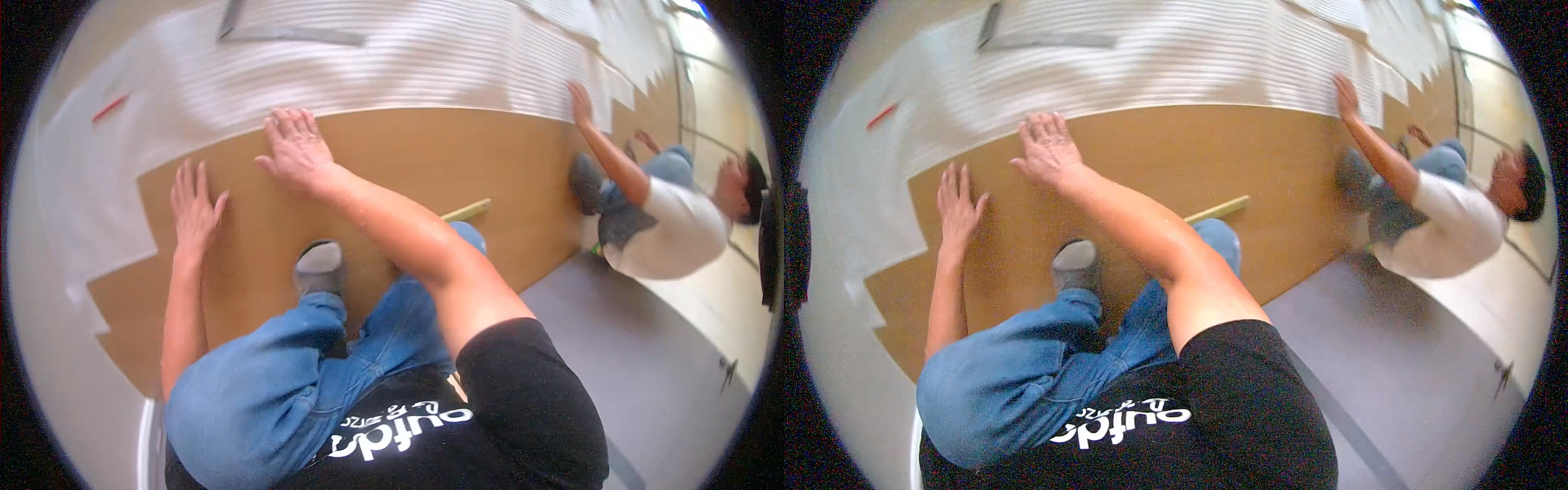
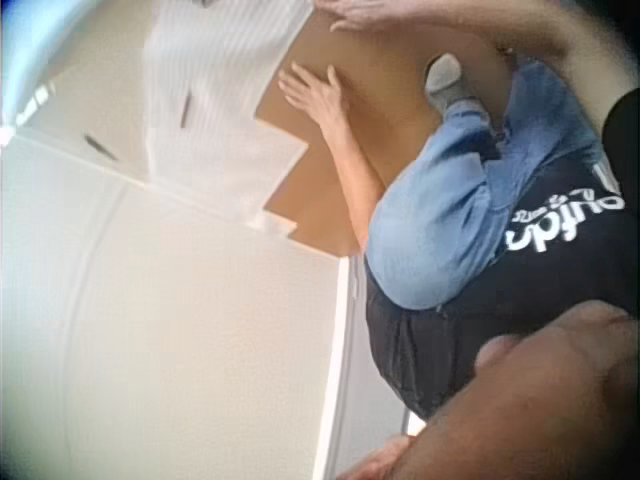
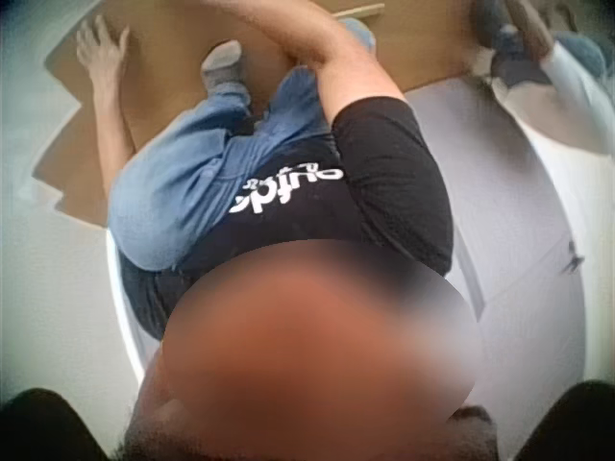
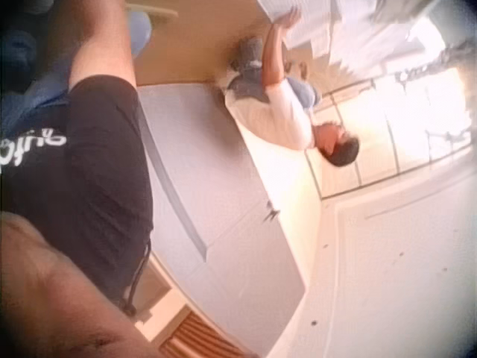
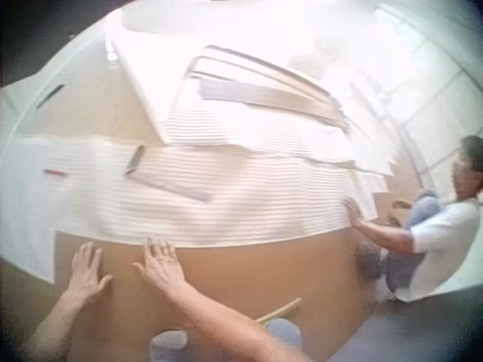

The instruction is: The person picks up laminate flooring planks, aligns them with the installed section on the floor, and taps them together using a hammer.

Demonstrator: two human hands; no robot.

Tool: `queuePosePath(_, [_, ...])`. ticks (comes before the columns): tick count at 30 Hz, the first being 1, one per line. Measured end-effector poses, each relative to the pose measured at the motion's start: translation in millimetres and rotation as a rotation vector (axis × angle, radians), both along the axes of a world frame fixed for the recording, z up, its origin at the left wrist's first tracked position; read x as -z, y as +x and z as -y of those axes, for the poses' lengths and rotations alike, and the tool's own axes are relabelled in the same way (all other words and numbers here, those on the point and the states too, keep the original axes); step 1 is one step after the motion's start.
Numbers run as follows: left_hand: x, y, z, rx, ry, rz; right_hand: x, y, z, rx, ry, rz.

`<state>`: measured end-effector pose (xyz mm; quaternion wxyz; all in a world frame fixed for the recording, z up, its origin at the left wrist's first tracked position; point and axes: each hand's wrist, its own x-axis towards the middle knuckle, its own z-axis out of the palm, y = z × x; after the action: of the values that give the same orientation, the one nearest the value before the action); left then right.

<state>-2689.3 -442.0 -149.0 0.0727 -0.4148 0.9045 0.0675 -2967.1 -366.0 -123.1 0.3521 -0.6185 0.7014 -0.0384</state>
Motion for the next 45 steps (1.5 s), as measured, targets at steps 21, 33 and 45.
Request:
queuePosePath(21, [1.7,-8.3,-40.3,0.021,0.038,-0.064,70.3,-385.8,-276.3,1.117,-0.25,-1.005])
queuePosePath(33, [-79.5,263.4,-374.3,-0.263,0.598,0.256,-75.7,-107.5,-263.1,-0.341,0.406,-0.216])
queuePosePath(45, [-96.7,304.8,-425.1,-0.449,0.612,0.148,-95.8,-84.1,-242.2,-0.135,0.16,-0.598])
